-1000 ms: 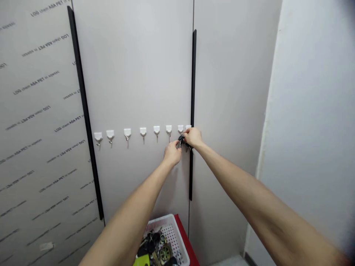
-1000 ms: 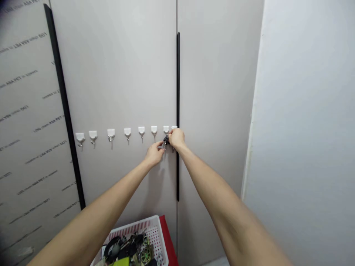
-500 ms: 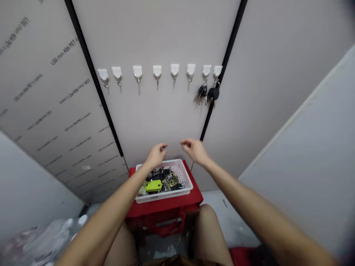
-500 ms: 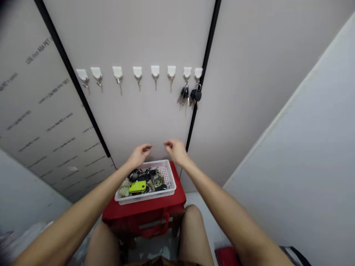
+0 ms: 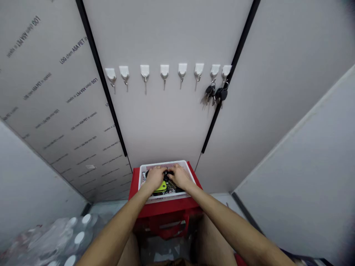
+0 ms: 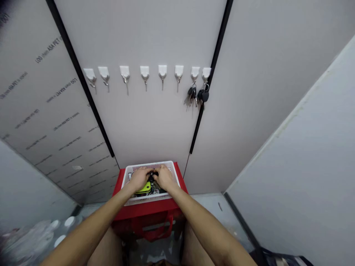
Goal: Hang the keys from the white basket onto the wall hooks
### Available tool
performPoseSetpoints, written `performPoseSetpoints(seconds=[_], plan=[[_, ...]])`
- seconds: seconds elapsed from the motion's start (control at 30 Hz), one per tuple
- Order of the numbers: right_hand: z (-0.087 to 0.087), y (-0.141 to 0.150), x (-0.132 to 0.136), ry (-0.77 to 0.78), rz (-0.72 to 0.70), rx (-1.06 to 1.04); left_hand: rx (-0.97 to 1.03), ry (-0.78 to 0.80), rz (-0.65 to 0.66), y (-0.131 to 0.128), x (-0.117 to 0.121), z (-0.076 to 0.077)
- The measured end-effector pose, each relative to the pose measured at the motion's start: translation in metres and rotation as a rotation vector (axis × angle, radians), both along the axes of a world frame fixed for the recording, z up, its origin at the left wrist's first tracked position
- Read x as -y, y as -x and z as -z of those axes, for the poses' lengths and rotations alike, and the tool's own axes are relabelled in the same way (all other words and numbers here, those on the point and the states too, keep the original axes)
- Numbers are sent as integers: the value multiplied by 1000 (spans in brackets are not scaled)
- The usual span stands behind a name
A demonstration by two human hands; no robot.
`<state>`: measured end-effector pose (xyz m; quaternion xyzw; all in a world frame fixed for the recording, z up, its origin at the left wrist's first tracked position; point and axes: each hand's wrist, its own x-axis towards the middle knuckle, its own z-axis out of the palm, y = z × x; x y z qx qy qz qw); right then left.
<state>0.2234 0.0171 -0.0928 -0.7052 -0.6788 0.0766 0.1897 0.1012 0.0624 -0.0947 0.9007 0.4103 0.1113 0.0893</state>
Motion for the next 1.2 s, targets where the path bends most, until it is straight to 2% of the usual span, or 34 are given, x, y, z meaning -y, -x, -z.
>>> performPoseSetpoints(seconds=[0.17,0.27,0.33,0.43,0.6,0.7,0.87,1.0,1.2], plan=[[3,-3,3,-65,-9,-70,18,1,26,-4,-1,-9],[-3,-7,7,-145,5,-191,156,37,22,-6,-3,-19],[-9,-9,7,-174,-12,-309,297,124,35,-8,-5,-30],[-20,-11,6,-173,-68,-544,454,338,50,-12,-8,-50],[-36,-11,3,-73,-90,-972,710,600,14,-20,-11,-71],[-46,-10,4,-42,-60,-1123,835,685,-9,-21,-9,-75],[-59,-11,7,-92,8,-1253,949,769,-1,-17,1,-73],[-65,-15,6,-119,14,-1270,952,779,27,-16,4,-71],[-74,-22,9,-202,68,-1180,946,730,-34,-18,-5,-76]])
